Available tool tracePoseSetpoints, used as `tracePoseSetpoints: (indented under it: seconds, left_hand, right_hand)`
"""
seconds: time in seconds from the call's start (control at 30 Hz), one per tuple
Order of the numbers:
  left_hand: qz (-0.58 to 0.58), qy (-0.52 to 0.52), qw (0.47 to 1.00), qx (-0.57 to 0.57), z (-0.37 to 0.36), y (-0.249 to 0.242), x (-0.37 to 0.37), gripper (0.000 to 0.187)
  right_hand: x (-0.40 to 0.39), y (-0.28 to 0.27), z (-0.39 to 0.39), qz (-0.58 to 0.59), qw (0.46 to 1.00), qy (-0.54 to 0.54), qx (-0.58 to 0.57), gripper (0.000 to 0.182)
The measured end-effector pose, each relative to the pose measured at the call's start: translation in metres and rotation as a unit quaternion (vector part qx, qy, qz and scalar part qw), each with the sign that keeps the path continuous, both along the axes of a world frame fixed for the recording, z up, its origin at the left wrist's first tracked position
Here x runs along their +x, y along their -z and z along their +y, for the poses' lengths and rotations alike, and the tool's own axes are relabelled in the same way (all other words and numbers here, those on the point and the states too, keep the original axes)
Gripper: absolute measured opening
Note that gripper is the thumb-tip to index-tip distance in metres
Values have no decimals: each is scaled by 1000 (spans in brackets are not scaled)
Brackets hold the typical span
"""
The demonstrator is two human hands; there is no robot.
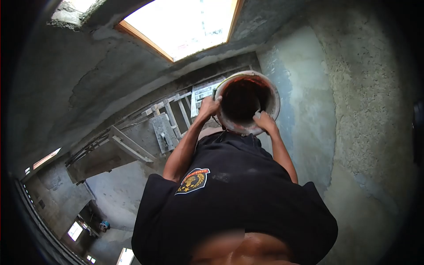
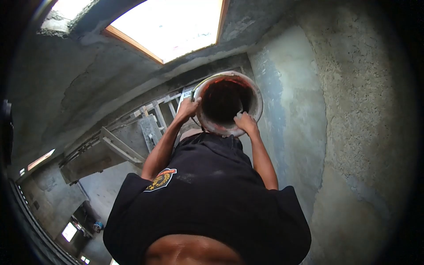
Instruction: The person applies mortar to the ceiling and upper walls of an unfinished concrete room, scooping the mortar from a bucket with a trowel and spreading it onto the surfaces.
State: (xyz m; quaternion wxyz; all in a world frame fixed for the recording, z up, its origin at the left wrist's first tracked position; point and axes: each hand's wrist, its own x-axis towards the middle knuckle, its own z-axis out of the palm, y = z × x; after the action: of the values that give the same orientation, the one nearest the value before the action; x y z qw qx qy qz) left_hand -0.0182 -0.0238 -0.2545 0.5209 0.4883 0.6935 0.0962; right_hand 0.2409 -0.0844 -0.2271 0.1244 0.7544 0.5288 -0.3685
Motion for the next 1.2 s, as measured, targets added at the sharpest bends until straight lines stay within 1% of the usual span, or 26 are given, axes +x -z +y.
tracePoseSetpoints:
  seconds: [0.07,0.13,0.2,0.23,0.27,0.33,0.37,0.4,0.47,0.5,0.53,0.6,0.67,0.73,0.77,0.8,0.87,0.93,1.0,1.03,1.07,1.13,1.17,1.2]
  left_hand:
    - [-14,-1,999,37,-5,5,0,46]
    - [2,12,1000,20,-2,-6,-1,47]
    - [2,27,999,-40,-3,-15,-1,51]
    - [16,27,999,-40,-5,-7,-1,51]
    - [16,26,999,-43,-6,-5,-1,51]
    - [6,32,999,-35,-4,-15,-3,50]
    - [-6,16,1000,-7,-8,-9,-5,49]
    - [-4,14,1000,-10,-9,-9,-6,49]
    - [7,22,1000,-11,-9,-8,-6,48]
    - [8,21,1000,-13,-11,-8,-6,48]
    - [13,23,1000,-8,-12,-9,-7,48]
    - [18,26,999,0,-10,-11,-6,47]
    - [27,16,999,4,-12,-16,-6,47]
    - [32,17,999,12,-12,-17,-4,48]
    - [37,17,999,20,-13,-17,-4,49]
    - [41,16,999,30,-12,-16,-4,50]
    - [45,21,998,27,-10,-15,-2,50]
    - [49,26,998,24,-9,-13,-2,51]
    - [53,25,998,11,-7,-12,-1,51]
    - [53,28,998,12,-7,-12,-1,51]
    - [42,23,999,15,-9,-12,-1,52]
    - [32,15,999,20,-7,-12,0,52]
    - [31,7,999,-4,-9,-12,0,52]
    - [29,-1,999,-24,-6,-12,-1,51]
  right_hand:
    - [1,-14,4,17,999,-17,21,49]
    - [-4,-21,9,7,999,-32,32,45]
    - [-9,-21,12,-7,997,-47,53,43]
    - [-16,-27,14,-10,996,-77,54,38]
    - [-14,-22,9,-9,996,-78,52,38]
    - [-17,-15,4,10,993,-116,33,38]
    - [-16,-15,-2,19,993,-116,33,38]
    - [-18,-15,-4,21,992,-118,31,38]
    - [-21,-14,-7,60,987,-145,-15,38]
    - [-23,-13,-5,100,982,-156,-25,39]
    - [-24,-13,-5,102,982,-157,-27,39]
    - [-25,-13,-1,146,970,-190,-51,40]
    - [-20,-7,2,154,968,-187,-71,43]
    - [-21,-22,10,202,958,-159,-129,38]
    - [-21,-36,14,218,949,-70,-215,30]
    - [-18,-33,13,219,950,-69,-214,30]
    - [-2,-23,9,271,926,-37,-261,31]
    - [3,-35,9,276,929,-42,-242,33]
    - [13,-48,11,306,899,65,-307,37]
    - [22,-42,5,341,873,118,-327,38]
    - [27,-41,1,342,873,121,-326,38]
    - [34,-45,-1,411,827,176,-340,19]
    - [40,-38,-6,445,810,184,-334,20]
    - [48,-36,-7,447,811,180,-332,20]
